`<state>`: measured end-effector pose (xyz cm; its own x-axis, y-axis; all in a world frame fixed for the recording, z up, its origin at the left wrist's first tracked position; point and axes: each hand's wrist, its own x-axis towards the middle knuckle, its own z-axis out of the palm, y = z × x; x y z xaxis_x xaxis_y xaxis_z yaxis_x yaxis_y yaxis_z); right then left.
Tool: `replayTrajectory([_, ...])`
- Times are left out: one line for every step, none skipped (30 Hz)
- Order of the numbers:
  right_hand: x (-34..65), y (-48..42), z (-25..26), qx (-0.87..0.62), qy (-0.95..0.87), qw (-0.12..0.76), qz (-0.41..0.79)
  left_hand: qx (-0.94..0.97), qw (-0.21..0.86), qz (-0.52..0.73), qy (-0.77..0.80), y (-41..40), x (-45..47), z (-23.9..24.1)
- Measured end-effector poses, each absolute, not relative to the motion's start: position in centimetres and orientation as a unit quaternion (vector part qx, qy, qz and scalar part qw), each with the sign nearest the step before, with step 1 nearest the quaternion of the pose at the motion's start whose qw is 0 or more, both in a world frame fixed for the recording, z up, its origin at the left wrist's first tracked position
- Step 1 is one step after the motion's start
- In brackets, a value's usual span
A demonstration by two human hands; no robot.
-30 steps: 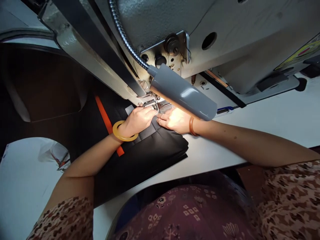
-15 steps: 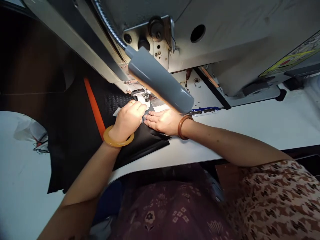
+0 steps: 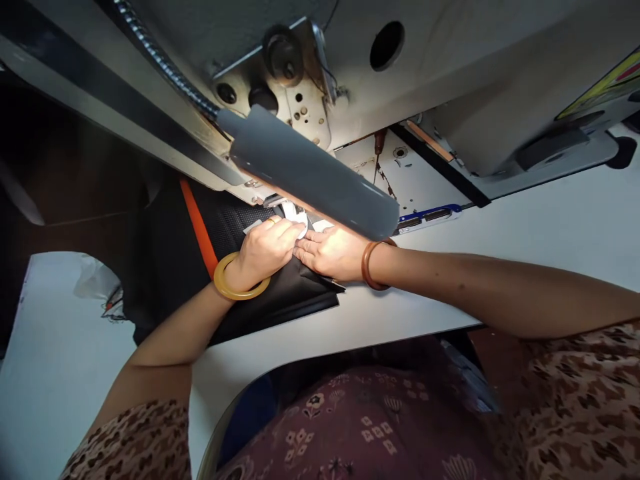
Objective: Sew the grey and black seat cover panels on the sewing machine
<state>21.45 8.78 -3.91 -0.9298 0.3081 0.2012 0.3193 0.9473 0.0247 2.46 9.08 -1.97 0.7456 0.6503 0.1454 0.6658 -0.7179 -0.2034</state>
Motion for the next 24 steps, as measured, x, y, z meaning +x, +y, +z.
replayTrajectory([21.4, 8.9, -4.0, -0.161, -0.981, 0.099, -0.031, -0.928, 0.122, -0.026, -0.352, 9.4, 2.4, -2.0])
replayTrajectory([21.3, 9.0, -4.0, -0.161, -0.981, 0.100, -0.031, -0.930, 0.120, -0.021, -0.346, 9.7, 2.4, -2.0])
replayTrajectory([21.3, 9.0, -4.1, -0.161, -0.981, 0.099, -0.028, -0.933, 0.117, -0.015, -0.340, 10.0, 2.5, -2.1])
replayTrajectory([21.3, 9.1, -4.1, -0.162, -0.982, 0.099, -0.025, -0.936, 0.114, -0.010, -0.334, 10.2, 2.6, -2.1])
replayTrajectory([21.3, 9.2, -4.2, -0.161, -0.982, 0.099, -0.022, -0.938, 0.109, -0.008, -0.329, 10.3, 2.7, -2.1])
replayTrajectory([21.4, 9.2, -4.3, -0.160, -0.982, 0.098, -0.019, -0.940, 0.102, -0.010, -0.326, 10.3, 2.7, -2.0])
replayTrajectory([21.4, 9.2, -4.3, -0.158, -0.982, 0.102, -0.018, -0.941, 0.093, -0.015, -0.324, 10.2, 2.5, -1.8])
replayTrajectory([21.5, 9.1, -4.3, -0.154, -0.982, 0.104, -0.017, -0.943, 0.086, -0.026, -0.321, 10.0, 2.1, -1.3])
replayTrajectory([21.6, 9.0, -4.3, -0.149, -0.983, 0.108, -0.017, -0.942, 0.085, -0.043, -0.321, 9.8, 1.4, -0.6])
replayTrajectory([21.7, 9.0, -4.4, -0.146, -0.983, 0.110, -0.017, -0.938, 0.098, -0.066, -0.326, 9.6, 0.2, 0.3])
replayTrajectory([21.8, 8.9, -4.4, -0.143, -0.983, 0.111, -0.017, -0.925, 0.133, -0.093, -0.343, 9.6, -1.4, 1.5])
replayTrajectory([21.9, 8.8, -4.5, -0.141, -0.984, 0.109, -0.019, -0.900, 0.186, -0.122, -0.376, 9.7, -3.4, 2.9])
replayTrajectory([22.0, 8.8, -4.6, -0.138, -0.985, 0.106, -0.021, -0.853, 0.258, -0.154, -0.426, 10.1, -5.7, 4.3])
replayTrajectory([22.1, 8.8, -4.8, -0.133, -0.985, 0.103, -0.025, -0.781, 0.339, -0.182, -0.492, 10.8, -8.2, 5.8])
replayTrajectory([22.1, 8.7, -4.9, -0.128, -0.986, 0.101, -0.031, -0.693, 0.389, -0.197, -0.575, 11.7, -10.8, 7.2])
replayTrajectory([22.0, 8.7, -5.0, -0.125, -0.987, 0.097, -0.040, -0.610, 0.393, -0.204, -0.657, 12.7, -13.2, 8.6])
replayTrajectory([21.9, 8.7, -5.0, -0.125, -0.987, 0.091, -0.051, -0.545, 0.353, -0.188, -0.737, 13.7, -15.3, 9.7])
replayTrajectory([21.8, 8.6, -4.9, -0.130, -0.986, 0.081, -0.063, -0.512, 0.290, -0.152, -0.794, 14.6, -16.9, 10.8])
replayTrajectory([21.6, 8.5, -4.7, -0.137, -0.985, 0.067, -0.075, -0.511, 0.219, -0.108, -0.824, 15.1, -18.1, 11.6])
replayTrajectory([21.4, 8.5, -4.5, -0.144, -0.985, 0.050, -0.086, -0.533, 0.159, -0.064, -0.829, 15.1, -18.9, 12.4])
replayTrajectory([21.3, 8.4, -4.3, -0.147, -0.984, 0.036, -0.095, -0.565, 0.128, -0.029, -0.814, 14.6, -19.3, 13.0])
replayTrajectory([21.2, 8.3, -4.0, -0.145, -0.984, 0.028, -0.103, -0.597, 0.129, -0.006, -0.792, 13.5, -19.6, 13.6])
replayTrajectory([21.1, 8.2, -3.8, -0.144, -0.983, 0.025, -0.111, -0.620, 0.154, 0.000, -0.769, 11.8, -19.9, 13.9])
replayTrajectory([21.1, 8.2, -3.7, -0.142, -0.982, 0.026, -0.121, -0.626, 0.189, -0.009, -0.757, 9.7, -20.4, 14.1])
